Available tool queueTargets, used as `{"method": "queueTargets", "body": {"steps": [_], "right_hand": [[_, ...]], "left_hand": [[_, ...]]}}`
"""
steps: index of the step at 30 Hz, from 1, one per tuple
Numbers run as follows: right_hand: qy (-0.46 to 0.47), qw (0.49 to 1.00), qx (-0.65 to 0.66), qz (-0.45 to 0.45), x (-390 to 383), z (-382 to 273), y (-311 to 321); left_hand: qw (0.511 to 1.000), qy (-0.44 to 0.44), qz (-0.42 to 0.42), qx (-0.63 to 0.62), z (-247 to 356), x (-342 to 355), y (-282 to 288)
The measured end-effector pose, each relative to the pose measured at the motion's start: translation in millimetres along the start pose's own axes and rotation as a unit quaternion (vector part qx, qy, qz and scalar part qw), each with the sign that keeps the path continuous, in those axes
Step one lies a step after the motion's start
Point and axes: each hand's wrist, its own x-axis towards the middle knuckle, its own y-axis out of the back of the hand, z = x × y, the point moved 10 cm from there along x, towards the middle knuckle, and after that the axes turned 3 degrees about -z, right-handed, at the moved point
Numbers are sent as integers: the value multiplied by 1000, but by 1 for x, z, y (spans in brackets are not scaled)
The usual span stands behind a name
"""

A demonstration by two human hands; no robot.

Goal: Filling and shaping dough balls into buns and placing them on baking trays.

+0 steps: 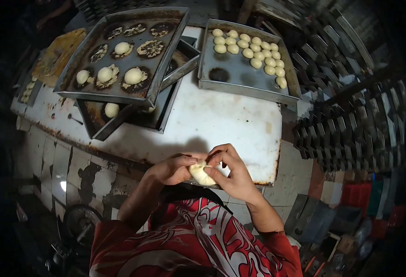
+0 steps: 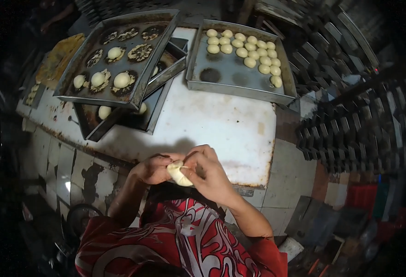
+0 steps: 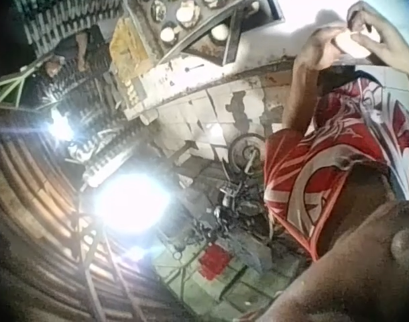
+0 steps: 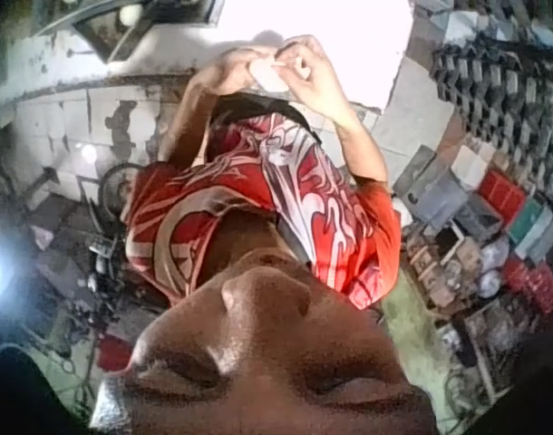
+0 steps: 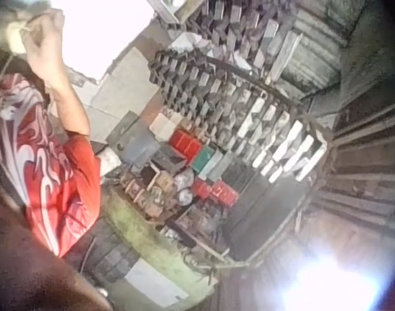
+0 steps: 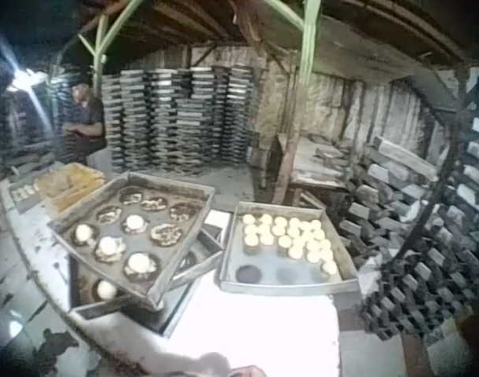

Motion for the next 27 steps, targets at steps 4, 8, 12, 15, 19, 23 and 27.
{"method": "queueTargets", "body": {"steps": [4, 8, 12, 15, 19, 23, 27], "right_hand": [[-48, 986, 150, 52, -4, 25, 7], [49, 978, 70, 191, -20, 10, -1], [47, 977, 31, 204, -19, 11, -47], [106, 970, -103, 191, -21, -21, -72], [302, 925, -226, 54, -30, -96, -122], [160, 958, -236, 13, -2, -109, -134], [18, 983, -155, -94, 12, -97, -170]], "left_hand": [[954, -188, 189, 138, 12, -14, 20], [908, -327, 255, 63, 21, -37, 25], [895, -351, 273, 45, 22, -54, 25], [884, -372, 279, -36, 20, -83, 31], [892, -357, 276, -22, 25, -128, 36], [937, -250, 229, 84, 19, -166, 24], [955, -117, 154, 224, 13, -194, 18]]}}
